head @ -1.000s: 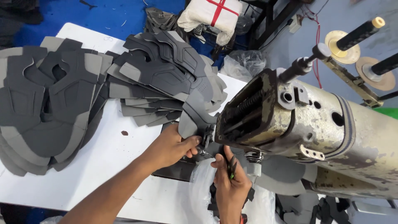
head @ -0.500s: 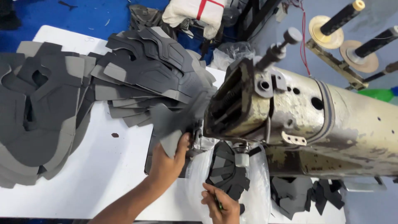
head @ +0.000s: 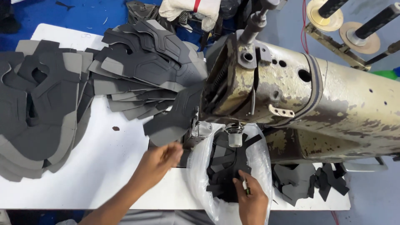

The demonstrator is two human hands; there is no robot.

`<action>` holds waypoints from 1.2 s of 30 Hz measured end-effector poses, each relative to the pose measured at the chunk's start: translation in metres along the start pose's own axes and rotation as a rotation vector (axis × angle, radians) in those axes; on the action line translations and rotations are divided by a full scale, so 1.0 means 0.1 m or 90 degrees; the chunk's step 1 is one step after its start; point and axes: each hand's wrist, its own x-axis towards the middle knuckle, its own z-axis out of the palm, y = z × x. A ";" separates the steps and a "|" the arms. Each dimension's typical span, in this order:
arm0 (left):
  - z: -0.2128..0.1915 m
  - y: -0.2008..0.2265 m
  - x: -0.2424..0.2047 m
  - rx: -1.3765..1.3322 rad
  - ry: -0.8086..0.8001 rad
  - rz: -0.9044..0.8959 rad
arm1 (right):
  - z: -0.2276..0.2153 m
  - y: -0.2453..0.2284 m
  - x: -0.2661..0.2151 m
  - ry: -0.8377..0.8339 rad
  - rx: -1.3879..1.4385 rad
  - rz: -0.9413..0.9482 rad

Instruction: The person repeatedly picks up gray shoe parts from a stack, aligns them under a sewing machine, and sews along the edges. After each piece is sewn, it is placed into a pile of finished parts.

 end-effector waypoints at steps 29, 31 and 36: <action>-0.13 -0.99 -0.32 0.032 0.135 0.016 | 0.21 0.16 -0.16 -0.015 -0.113 -0.259; -0.29 -0.40 0.03 0.035 0.158 0.058 | 0.20 0.22 -0.14 -0.019 -0.097 -0.272; -0.43 0.03 1.45 -0.111 0.078 0.024 | 0.29 0.38 0.00 -0.011 -0.078 -0.285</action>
